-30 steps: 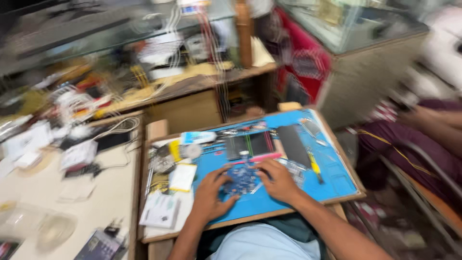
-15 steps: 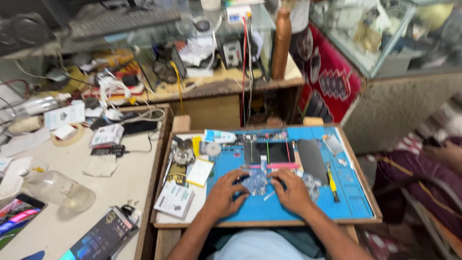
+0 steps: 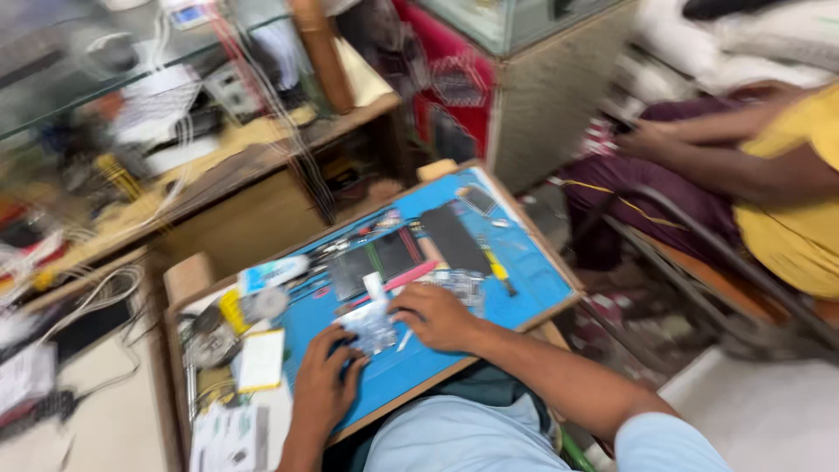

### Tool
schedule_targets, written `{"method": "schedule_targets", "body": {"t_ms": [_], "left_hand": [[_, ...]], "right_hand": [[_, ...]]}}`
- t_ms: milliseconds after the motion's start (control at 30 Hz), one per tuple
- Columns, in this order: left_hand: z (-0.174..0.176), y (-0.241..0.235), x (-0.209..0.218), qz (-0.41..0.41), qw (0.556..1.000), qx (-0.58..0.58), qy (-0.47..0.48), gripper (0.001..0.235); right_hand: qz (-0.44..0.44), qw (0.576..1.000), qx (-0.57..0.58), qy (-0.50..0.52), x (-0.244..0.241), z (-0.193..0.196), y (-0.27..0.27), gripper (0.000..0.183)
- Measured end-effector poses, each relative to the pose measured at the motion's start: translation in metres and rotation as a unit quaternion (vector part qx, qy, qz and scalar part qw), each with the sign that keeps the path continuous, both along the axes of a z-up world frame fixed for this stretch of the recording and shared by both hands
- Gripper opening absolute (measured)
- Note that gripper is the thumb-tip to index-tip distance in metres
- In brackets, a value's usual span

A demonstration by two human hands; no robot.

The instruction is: The person handles a blue circuit board on a blue work mat, repeatedly picking it up, turning it over, and placing it down. They also briefly handle a small plastic bag containing components. The workspace contains various tools and electronic parts.

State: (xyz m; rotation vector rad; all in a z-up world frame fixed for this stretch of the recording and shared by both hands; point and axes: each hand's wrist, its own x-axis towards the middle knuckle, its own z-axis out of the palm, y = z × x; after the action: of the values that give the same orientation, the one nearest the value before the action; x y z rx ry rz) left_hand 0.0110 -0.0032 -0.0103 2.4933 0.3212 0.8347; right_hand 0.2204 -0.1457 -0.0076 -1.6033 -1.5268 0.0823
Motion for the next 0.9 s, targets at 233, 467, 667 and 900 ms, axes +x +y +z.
{"method": "schedule_targets", "body": {"t_ms": [233, 467, 667, 900], "left_hand": [[0.002, -0.004, 0.005, 0.016, 1.000, 0.021, 0.002, 0.016], [0.003, -0.004, 0.009, 0.024, 0.999, 0.027, -0.005, 0.015], [0.009, -0.005, 0.009, 0.030, 0.999, 0.024, 0.008, 0.016], [0.006, -0.005, 0.004, 0.007, 0.999, 0.042, -0.006, 0.019]], "right_hand": [[-0.010, 1.000, 0.011, 0.008, 0.000, 0.011, -0.003, 0.023], [-0.016, 0.962, -0.008, 0.273, 0.021, 0.005, 0.001, 0.026], [0.095, 0.872, -0.005, 0.480, 0.036, -0.008, 0.004, 0.019], [0.017, 0.999, 0.008, 0.037, 0.013, 0.001, 0.000, 0.010]]}}
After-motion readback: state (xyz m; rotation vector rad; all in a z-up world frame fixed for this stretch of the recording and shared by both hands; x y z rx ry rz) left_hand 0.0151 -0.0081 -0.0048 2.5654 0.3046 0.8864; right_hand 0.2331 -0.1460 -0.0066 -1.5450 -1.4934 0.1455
